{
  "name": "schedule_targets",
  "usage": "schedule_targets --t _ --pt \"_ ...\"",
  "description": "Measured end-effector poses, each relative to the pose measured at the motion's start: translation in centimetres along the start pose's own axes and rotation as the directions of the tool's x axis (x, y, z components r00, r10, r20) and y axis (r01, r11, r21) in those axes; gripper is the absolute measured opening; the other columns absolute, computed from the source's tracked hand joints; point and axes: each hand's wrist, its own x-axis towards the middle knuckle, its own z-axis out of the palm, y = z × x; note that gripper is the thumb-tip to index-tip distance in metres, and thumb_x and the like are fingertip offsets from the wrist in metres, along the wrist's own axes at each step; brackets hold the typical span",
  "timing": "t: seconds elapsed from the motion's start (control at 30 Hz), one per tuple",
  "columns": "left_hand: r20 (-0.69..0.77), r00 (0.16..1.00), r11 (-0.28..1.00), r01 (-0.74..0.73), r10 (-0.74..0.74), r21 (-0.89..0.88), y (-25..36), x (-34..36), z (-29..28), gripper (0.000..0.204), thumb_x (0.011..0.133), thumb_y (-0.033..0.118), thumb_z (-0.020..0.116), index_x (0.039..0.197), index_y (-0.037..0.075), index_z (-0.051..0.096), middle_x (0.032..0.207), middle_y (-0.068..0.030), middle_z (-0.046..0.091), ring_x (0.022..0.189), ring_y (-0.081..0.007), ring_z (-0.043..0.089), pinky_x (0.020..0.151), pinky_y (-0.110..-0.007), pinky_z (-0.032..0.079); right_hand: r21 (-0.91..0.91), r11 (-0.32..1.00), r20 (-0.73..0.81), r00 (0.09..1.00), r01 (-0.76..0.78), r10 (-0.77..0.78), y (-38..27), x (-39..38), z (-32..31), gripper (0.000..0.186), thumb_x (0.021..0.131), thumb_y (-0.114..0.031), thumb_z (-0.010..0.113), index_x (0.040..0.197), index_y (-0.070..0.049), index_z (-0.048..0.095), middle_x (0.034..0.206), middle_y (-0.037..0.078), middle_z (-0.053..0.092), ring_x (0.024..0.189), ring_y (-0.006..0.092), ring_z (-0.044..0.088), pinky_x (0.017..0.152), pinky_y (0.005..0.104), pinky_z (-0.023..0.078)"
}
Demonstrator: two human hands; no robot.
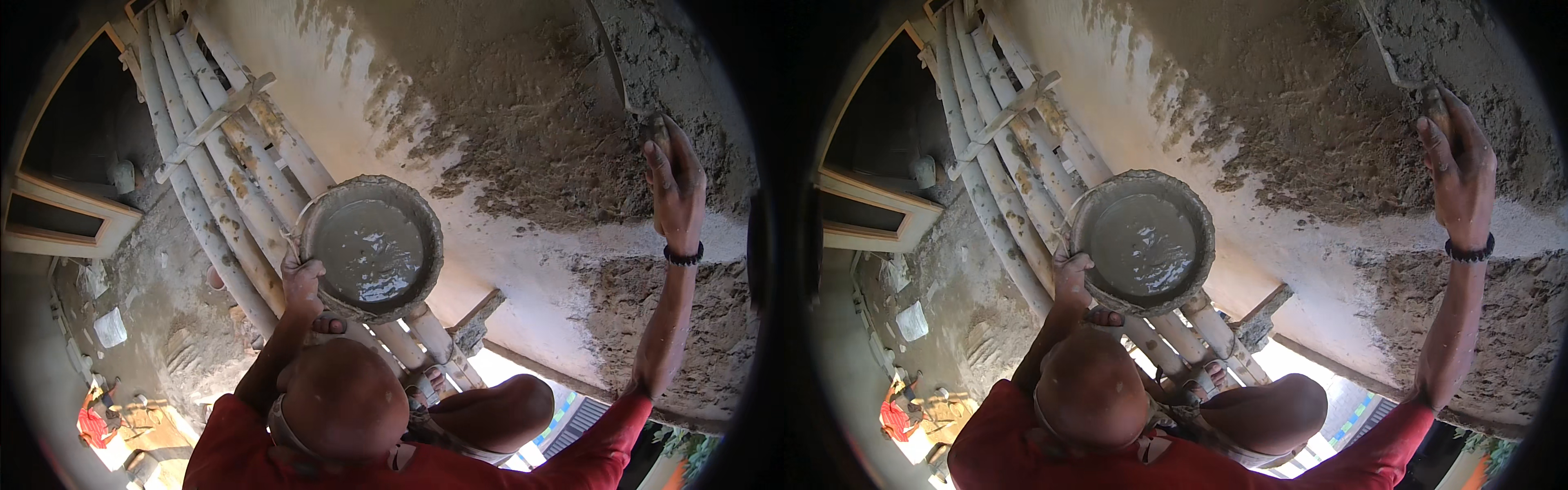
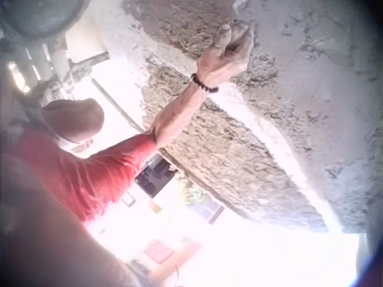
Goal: The person applies mortar from a bucket onto a wall using a trowel while standing on scaffolding. They then use a long wooden board to level and smooth the applied mortar across the wall surface.
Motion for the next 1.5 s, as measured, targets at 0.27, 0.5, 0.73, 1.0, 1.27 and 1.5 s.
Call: schedule_targets --t 0.27,0.5,0.73,1.0,1.27,1.5 --pt "0.07 0.997 0.999 -0.047 0.046 0.014 0.7 -0.4 1.1 0.047 0.067 -0.01 0.044 0.111 -0.001 0.057 0.09 -0.0009 0.061 0.075 -0.0077 0.054 0.065 -0.021 0.042 -0.081 0.959 0.596 0.785 0.27 -0.171 -2.9 -10.0 11.3 0.04 0.077 -0.008 0.061 0.116 -0.012 0.053 0.093 0.016 0.057 0.083 0.0321 0.061 0.072 0.0449 0.051" --pt "0.125 0.991 0.999 -0.043 0.047 -0.031 1.3 -1.1 2.2 0.05 0.067 -0.011 0.044 0.116 -0.002 0.053 0.091 -0.0005 0.06 0.075 -0.0064 0.053 0.066 -0.02 0.043 -0.09 0.935 0.8 0.584 0.344 -0.138 -2.7 -15.6 22.1 0.043 0.081 -0.017 0.055 0.123 -0.013 0.048 0.094 0.017 0.06 0.084 0.0366 0.061 0.074 0.0457 0.051" --pt "0.084 0.994 0.997 -0.067 0.069 -0.029 0.7 -1.0 0.8 0.049 0.066 -0.012 0.044 0.112 -0.001 0.056 0.09 -0.0013 0.06 0.074 -0.0066 0.053 0.064 -0.02 0.042 0.218 0.973 0.781 0.584 0.079 -0.222 -2.8 -17.0 22.7 0.053 0.077 -0.017 0.058 0.128 -0.018 0.045 0.096 0.016 0.065 0.083 0.0373 0.062 0.079 0.0462 0.049" --pt "0.036 0.999 1.0 -0.006 0.006 -0.011 0.9 -0.5 0.8 0.045 0.066 -0.011 0.044 0.107 0.002 0.057 0.086 -0.0013 0.059 0.071 -0.0111 0.052 0.066 -0.023 0.043 0.352 0.93 0.588 0.747 0.108 -0.31 -6.1 -9.7 13.4 0.057 0.072 -0.009 0.066 0.124 -0.014 0.044 0.094 0.018 0.062 0.082 0.0385 0.061 0.072 0.0435 0.05" --pt "0.052 0.998 0.998 -0.025 0.028 -0.055 2.1 -0.8 1.8 0.043 0.066 -0.007 0.045 0.107 0.0 0.055 0.088 -0.0018 0.06 0.073 -0.0107 0.053 0.065 -0.023 0.044 0.573 0.801 0.586 0.768 -0.171 -0.256 -6.7 -1.5 3.5 0.041 0.078 -0.017 0.071 0.112 -0.001 0.056 0.082 0.012 0.062 0.058 0.0198 0.056 0.054 0.0296 0.049" --pt "0.002 1.0 1.0 -0.001 0.001 -0.017 1.4 -0.7 0.9 0.047 0.067 -0.009 0.042 0.111 0.001 0.055 0.089 -0.0022 0.061 0.074 -0.0111 0.055 0.065 -0.023 0.044 -0.242 0.97 -0.209 0.976 0.01 -0.062 0.0 4.7 -8.2 0.06 0.084 -0.049 0.061 0.123 -0.004 0.055 0.074 0.004 0.06 0.052 0.0074 0.049 0.045 0.0244 0.044"
